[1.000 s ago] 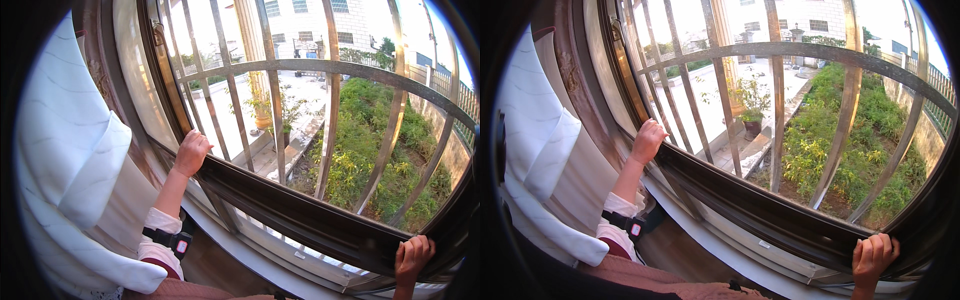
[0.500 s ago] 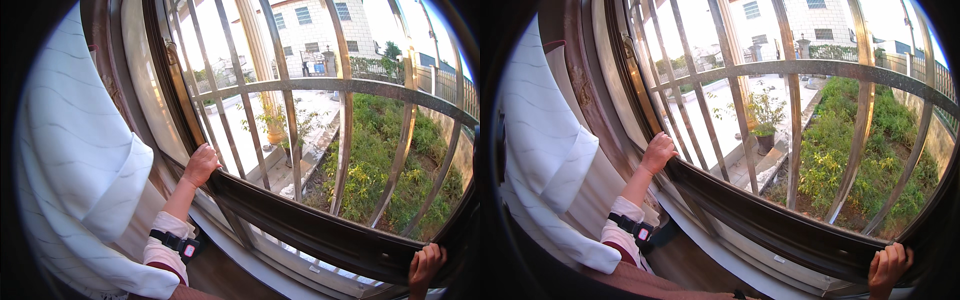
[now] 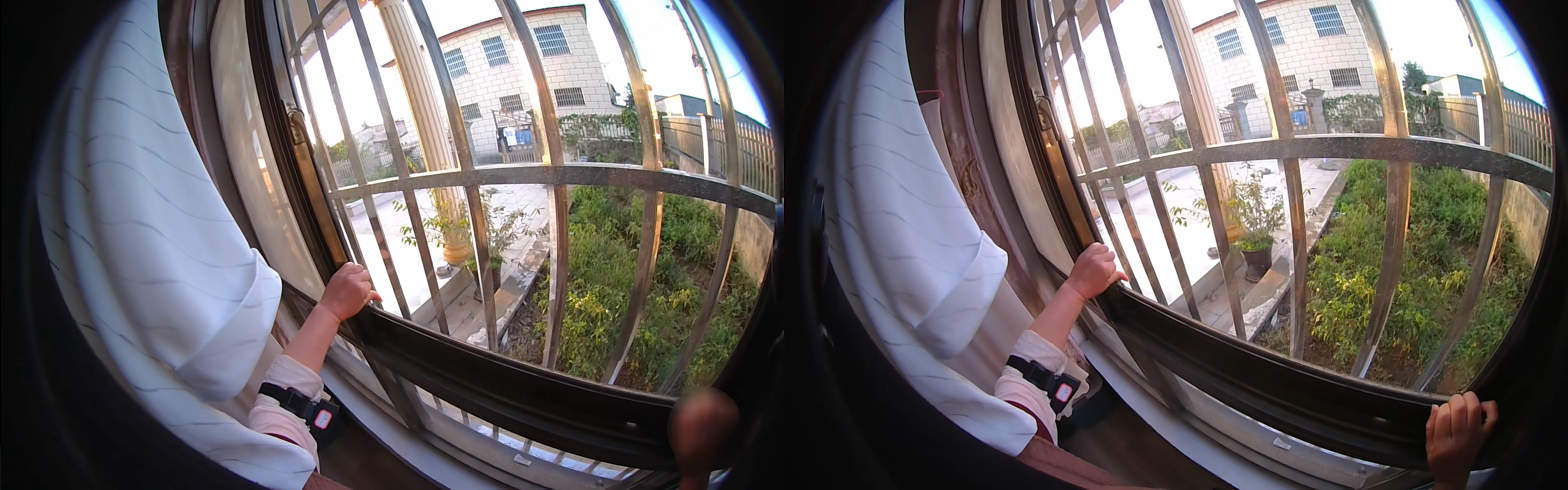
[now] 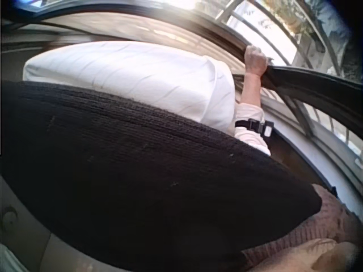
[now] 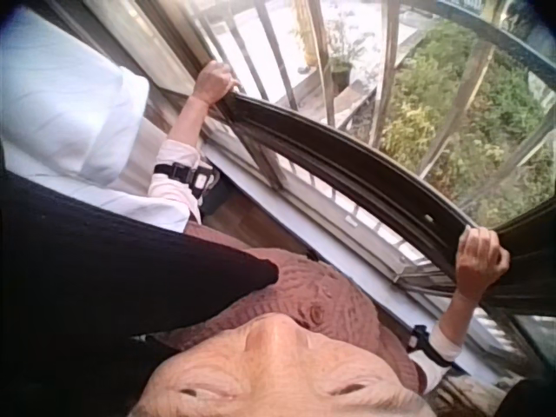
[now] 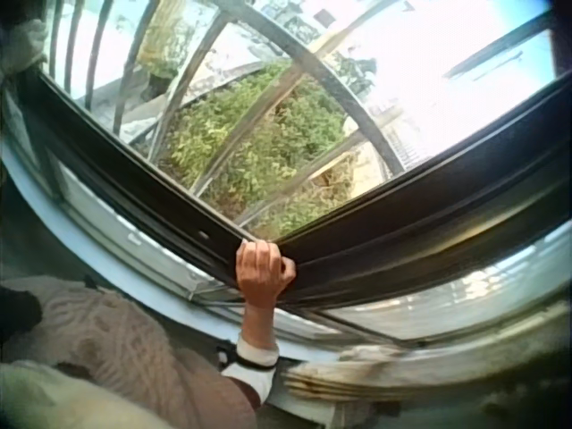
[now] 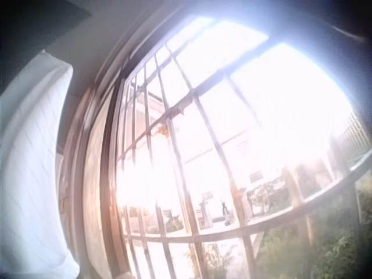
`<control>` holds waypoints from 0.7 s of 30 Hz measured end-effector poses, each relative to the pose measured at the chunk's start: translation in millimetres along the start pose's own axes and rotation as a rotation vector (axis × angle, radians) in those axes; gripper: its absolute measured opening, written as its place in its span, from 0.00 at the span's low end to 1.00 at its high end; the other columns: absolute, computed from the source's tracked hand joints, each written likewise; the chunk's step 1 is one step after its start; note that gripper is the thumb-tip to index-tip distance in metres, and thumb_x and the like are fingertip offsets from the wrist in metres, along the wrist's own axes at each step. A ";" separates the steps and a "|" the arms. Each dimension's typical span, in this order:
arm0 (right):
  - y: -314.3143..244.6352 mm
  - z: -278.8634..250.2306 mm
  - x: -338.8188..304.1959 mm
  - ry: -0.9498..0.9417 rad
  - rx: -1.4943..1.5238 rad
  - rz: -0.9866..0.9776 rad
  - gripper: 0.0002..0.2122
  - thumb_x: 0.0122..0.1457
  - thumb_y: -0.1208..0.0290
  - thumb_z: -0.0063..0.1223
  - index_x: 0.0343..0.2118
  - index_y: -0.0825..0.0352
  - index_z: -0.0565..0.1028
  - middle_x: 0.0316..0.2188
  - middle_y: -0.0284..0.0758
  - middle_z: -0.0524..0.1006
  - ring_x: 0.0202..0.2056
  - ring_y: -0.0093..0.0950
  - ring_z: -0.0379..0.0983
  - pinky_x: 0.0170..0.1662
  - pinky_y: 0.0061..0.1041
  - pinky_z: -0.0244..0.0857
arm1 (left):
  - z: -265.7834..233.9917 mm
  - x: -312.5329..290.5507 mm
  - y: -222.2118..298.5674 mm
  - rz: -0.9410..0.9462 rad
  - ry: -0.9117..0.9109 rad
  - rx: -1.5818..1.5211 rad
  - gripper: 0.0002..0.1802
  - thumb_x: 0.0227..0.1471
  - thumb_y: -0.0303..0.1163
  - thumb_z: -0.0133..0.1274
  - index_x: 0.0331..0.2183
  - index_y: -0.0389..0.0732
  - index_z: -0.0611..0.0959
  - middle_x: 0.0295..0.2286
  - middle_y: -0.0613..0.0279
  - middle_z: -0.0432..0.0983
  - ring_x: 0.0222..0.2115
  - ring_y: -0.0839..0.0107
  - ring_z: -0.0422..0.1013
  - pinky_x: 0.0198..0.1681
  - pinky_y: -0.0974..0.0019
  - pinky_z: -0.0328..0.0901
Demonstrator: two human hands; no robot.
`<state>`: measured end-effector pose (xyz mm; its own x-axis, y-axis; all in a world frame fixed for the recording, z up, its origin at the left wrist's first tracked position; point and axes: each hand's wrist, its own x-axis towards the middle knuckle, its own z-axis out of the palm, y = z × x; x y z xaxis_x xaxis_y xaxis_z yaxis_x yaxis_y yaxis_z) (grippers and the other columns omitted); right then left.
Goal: The person takes several pieces of clothing from a paper bag on the bed, including a white bra and a gray bra. They hang each item on a multi-hook hanger attached to a wardrobe door. The person also opens and closes the window briefly before returning to hang more items.
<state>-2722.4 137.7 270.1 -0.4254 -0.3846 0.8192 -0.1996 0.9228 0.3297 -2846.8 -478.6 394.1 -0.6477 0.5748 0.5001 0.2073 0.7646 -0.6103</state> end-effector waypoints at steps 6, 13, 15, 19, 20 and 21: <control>0.6 -9.3 19.3 -0.149 0.060 -0.011 0.04 0.44 0.76 0.49 0.21 0.70 0.67 0.25 0.39 0.67 0.35 0.35 0.64 0.42 0.42 0.54 | -1.1 -1.6 6.4 -0.079 0.110 -0.107 0.17 0.33 0.42 0.59 0.10 0.43 0.73 0.16 0.67 0.66 0.25 0.68 0.64 0.33 0.67 0.61; 8.4 -8.0 16.3 -0.127 0.049 0.031 0.05 0.41 0.75 0.47 0.18 0.69 0.66 0.21 0.39 0.65 0.31 0.35 0.62 0.39 0.38 0.54 | -4.3 3.0 22.6 -0.127 0.213 -0.223 0.17 0.33 0.40 0.60 0.11 0.41 0.72 0.16 0.65 0.66 0.23 0.66 0.64 0.30 0.65 0.61; 7.3 -7.1 16.9 -0.121 0.081 0.092 0.05 0.40 0.75 0.47 0.17 0.69 0.65 0.21 0.38 0.64 0.30 0.35 0.62 0.38 0.38 0.54 | -4.4 3.5 23.1 -0.139 0.251 -0.247 0.17 0.34 0.39 0.60 0.12 0.40 0.72 0.17 0.64 0.66 0.23 0.66 0.64 0.29 0.65 0.61; 5.2 -8.2 21.4 -0.096 0.049 0.046 0.05 0.39 0.75 0.47 0.16 0.68 0.64 0.20 0.38 0.63 0.29 0.35 0.62 0.38 0.38 0.54 | -8.1 5.0 23.7 -0.178 0.237 -0.260 0.15 0.34 0.38 0.60 0.14 0.40 0.73 0.17 0.64 0.65 0.23 0.66 0.64 0.30 0.65 0.61; 4.9 -8.1 22.6 -0.065 0.037 0.054 0.05 0.39 0.75 0.47 0.16 0.68 0.64 0.20 0.38 0.63 0.29 0.35 0.62 0.38 0.38 0.55 | -10.0 6.1 23.3 -0.181 0.204 -0.262 0.15 0.34 0.38 0.60 0.15 0.40 0.73 0.17 0.64 0.65 0.23 0.66 0.64 0.31 0.65 0.61; 5.0 -8.4 23.6 -0.029 0.046 0.067 0.05 0.39 0.76 0.47 0.16 0.68 0.64 0.20 0.38 0.63 0.29 0.35 0.62 0.39 0.38 0.55 | -13.1 8.6 22.0 -0.123 0.216 -0.165 0.15 0.34 0.38 0.60 0.14 0.40 0.73 0.17 0.64 0.65 0.23 0.66 0.64 0.32 0.65 0.61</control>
<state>-2726.0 133.4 295.0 -0.4643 -0.3227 0.8248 -0.2098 0.9448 0.2516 -2838.2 -453.0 393.0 -0.5076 0.5103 0.6942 0.2649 0.8591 -0.4379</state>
